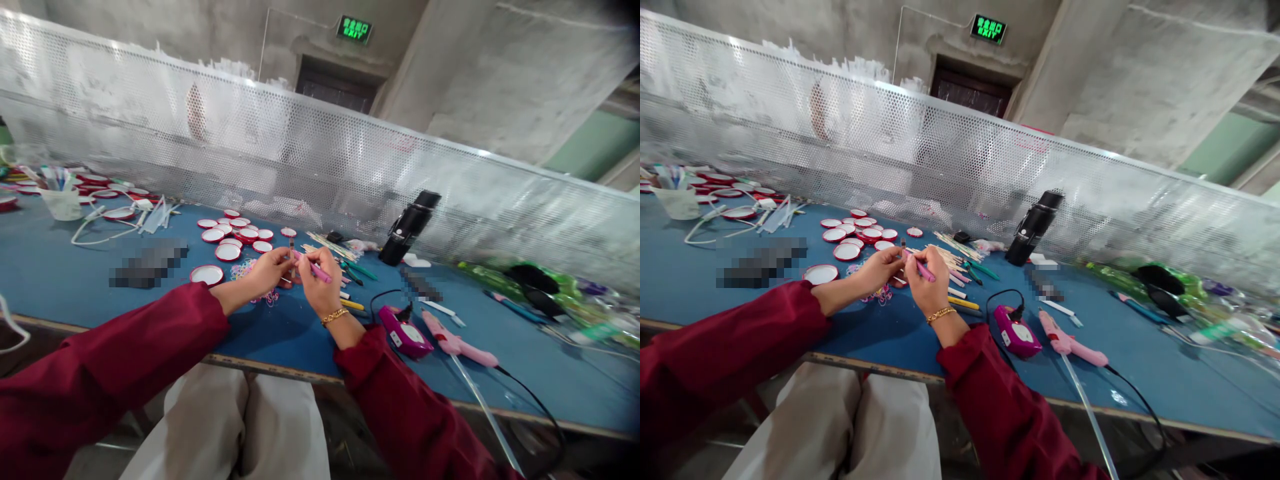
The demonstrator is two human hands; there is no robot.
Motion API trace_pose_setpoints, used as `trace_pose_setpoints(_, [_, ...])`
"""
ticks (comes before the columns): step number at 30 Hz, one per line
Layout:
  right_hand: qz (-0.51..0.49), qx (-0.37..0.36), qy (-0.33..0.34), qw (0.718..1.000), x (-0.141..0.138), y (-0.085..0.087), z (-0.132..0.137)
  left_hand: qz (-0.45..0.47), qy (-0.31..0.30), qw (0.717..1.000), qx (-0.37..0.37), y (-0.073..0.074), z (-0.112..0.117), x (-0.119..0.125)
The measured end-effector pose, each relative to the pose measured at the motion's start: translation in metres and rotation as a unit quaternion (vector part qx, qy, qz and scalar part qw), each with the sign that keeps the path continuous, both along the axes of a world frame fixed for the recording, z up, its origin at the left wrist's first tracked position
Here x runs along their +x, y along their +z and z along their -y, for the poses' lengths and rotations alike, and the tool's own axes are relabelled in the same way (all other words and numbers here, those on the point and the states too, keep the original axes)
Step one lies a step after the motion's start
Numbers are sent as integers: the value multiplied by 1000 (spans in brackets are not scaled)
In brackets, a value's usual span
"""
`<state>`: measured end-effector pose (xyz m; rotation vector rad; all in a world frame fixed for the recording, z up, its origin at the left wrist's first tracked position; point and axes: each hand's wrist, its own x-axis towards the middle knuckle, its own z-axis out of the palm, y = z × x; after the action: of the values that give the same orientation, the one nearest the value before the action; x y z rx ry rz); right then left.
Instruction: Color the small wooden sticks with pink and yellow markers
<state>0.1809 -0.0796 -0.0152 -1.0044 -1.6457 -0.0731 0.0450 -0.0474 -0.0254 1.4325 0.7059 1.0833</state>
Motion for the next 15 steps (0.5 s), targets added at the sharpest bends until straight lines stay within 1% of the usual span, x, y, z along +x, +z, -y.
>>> trace_pose_setpoints(5, [-17,9,-27,999,2,0,-1,10,-20,1000,6,-1,-1,-1])
trace_pose_setpoints(11, [-5,-11,-1,1000,0,0,0,1,-7,1000,2,0,-1,0])
trace_pose_setpoints(15, [-14,-1,-27,1000,1,0,-1,6,-16,1000,0,0,-1,0])
